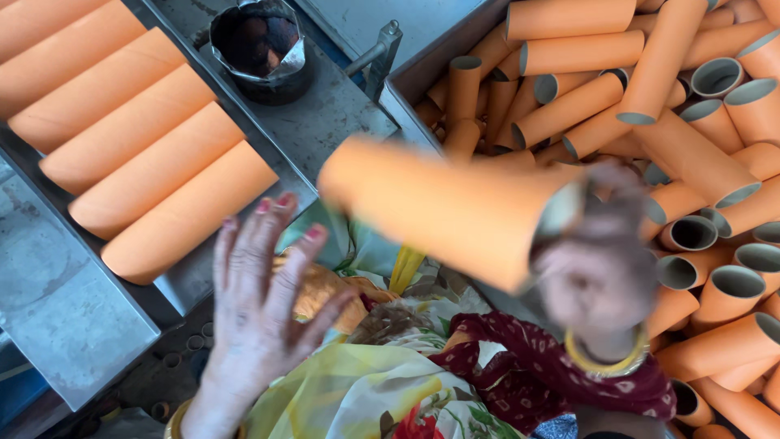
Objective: The person repeatedly picks orange paper cylinders from a large bin and places them into a metal tray. The person handles the cylinders one at a time, transferring them from the bin to the tray in a repetitive manner.
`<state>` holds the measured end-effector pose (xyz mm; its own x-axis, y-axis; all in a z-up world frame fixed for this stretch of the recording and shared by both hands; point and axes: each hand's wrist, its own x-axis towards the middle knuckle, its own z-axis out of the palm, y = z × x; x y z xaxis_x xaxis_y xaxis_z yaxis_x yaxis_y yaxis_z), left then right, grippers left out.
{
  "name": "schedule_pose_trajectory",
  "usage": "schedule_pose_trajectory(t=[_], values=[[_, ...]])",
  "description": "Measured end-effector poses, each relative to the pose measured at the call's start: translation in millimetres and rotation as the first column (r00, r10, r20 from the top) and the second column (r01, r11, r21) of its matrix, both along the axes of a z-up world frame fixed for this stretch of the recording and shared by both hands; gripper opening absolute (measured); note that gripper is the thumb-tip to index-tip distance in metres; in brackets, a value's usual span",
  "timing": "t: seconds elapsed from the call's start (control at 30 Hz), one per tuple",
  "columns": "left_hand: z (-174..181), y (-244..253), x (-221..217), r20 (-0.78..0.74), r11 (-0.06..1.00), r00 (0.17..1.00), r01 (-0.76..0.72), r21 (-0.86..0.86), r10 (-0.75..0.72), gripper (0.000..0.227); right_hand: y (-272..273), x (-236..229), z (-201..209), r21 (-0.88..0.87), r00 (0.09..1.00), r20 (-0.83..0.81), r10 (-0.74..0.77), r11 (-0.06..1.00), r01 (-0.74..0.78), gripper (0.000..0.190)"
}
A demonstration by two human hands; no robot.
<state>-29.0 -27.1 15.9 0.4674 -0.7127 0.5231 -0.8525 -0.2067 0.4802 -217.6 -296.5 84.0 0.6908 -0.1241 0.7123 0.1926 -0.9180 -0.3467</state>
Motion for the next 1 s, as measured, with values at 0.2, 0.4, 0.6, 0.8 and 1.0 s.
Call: schedule_pose_trajectory(t=[0.2,0.4,0.6,0.8,1.0], values=[[-9.0,1.8,6.1,-0.213,0.987,0.971,0.128,0.095,-0.105,0.095,44.2,20.0,-16.4,0.136,0.917,-0.258,0.303,0.952,-0.276,0.025],[-28.8,35.9,34.0,0.139,0.869,0.942,-0.335,0.363,0.305,0.09,37.6,14.4,-39.2,0.086,0.955,-0.269,0.125,0.991,-0.105,0.028],[-53.4,41.1,49.9,0.246,0.721,0.866,-0.5,0.48,0.436,0.081,37.0,10.3,-56.7,0.035,0.962,-0.256,0.093,0.996,-0.087,0.027],[-33.6,32.2,36.3,0.033,0.869,0.931,-0.351,0.35,0.363,0.078,46.7,20.5,-52.4,0.034,0.947,-0.228,0.226,0.974,-0.224,0.025],[-18.1,6.0,-11.4,-0.337,0.969,0.921,0.234,0.08,-0.195,0.105,58.4,32.0,-34.8,0.139,0.871,-0.136,0.472,0.88,-0.455,0.021]])
